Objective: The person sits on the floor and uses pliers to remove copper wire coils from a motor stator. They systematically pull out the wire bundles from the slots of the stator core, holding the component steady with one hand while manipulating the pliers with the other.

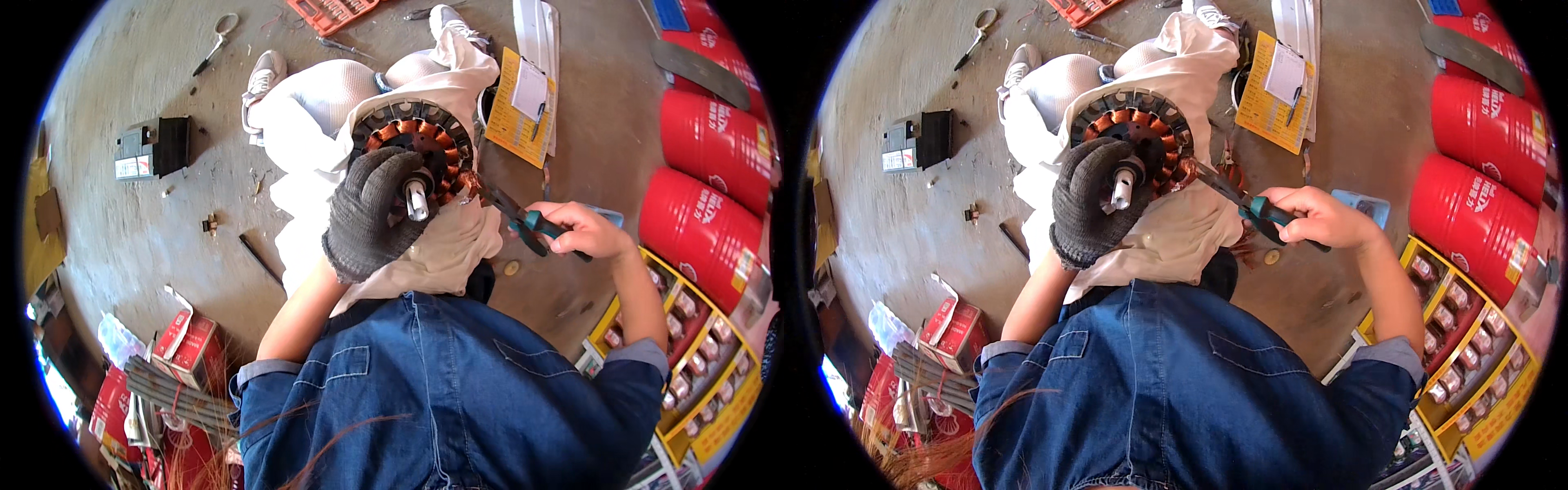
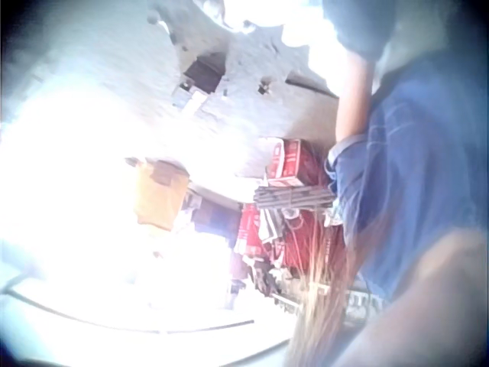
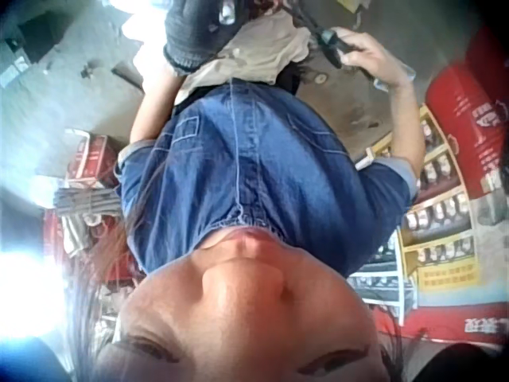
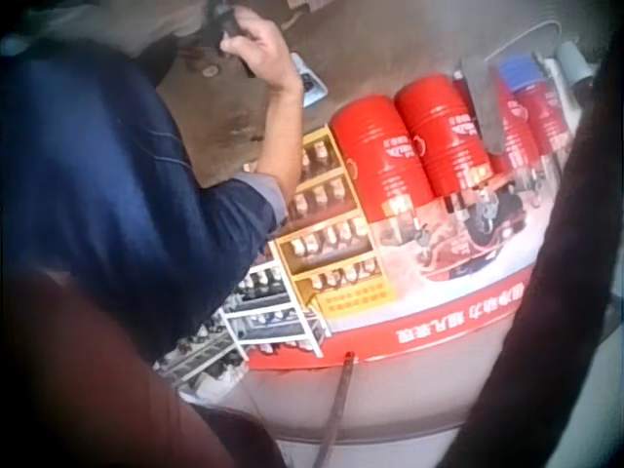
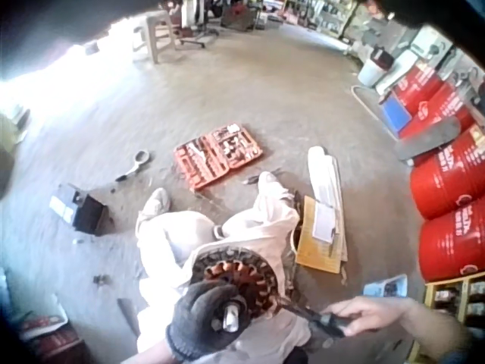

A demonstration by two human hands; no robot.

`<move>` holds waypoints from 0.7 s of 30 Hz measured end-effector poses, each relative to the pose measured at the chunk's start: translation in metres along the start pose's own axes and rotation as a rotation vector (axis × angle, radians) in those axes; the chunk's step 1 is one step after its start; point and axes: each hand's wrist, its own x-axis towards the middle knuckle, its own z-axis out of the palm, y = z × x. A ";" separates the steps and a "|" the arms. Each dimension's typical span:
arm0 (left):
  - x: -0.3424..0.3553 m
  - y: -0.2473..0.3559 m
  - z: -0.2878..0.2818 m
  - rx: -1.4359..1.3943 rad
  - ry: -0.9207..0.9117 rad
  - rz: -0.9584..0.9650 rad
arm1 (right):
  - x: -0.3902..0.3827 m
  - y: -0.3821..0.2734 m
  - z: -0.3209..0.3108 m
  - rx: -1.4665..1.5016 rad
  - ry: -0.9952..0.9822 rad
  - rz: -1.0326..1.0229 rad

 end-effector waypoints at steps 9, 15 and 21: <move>0.003 0.017 -0.004 0.095 0.061 -0.060 | 0.025 -0.033 -0.054 0.033 -0.216 0.146; -0.029 0.024 0.033 0.102 0.593 0.244 | 0.025 -0.039 -0.057 0.075 -0.191 0.321; -0.020 0.030 0.012 -0.015 -0.131 0.215 | 0.034 -0.048 -0.052 0.006 -0.282 0.247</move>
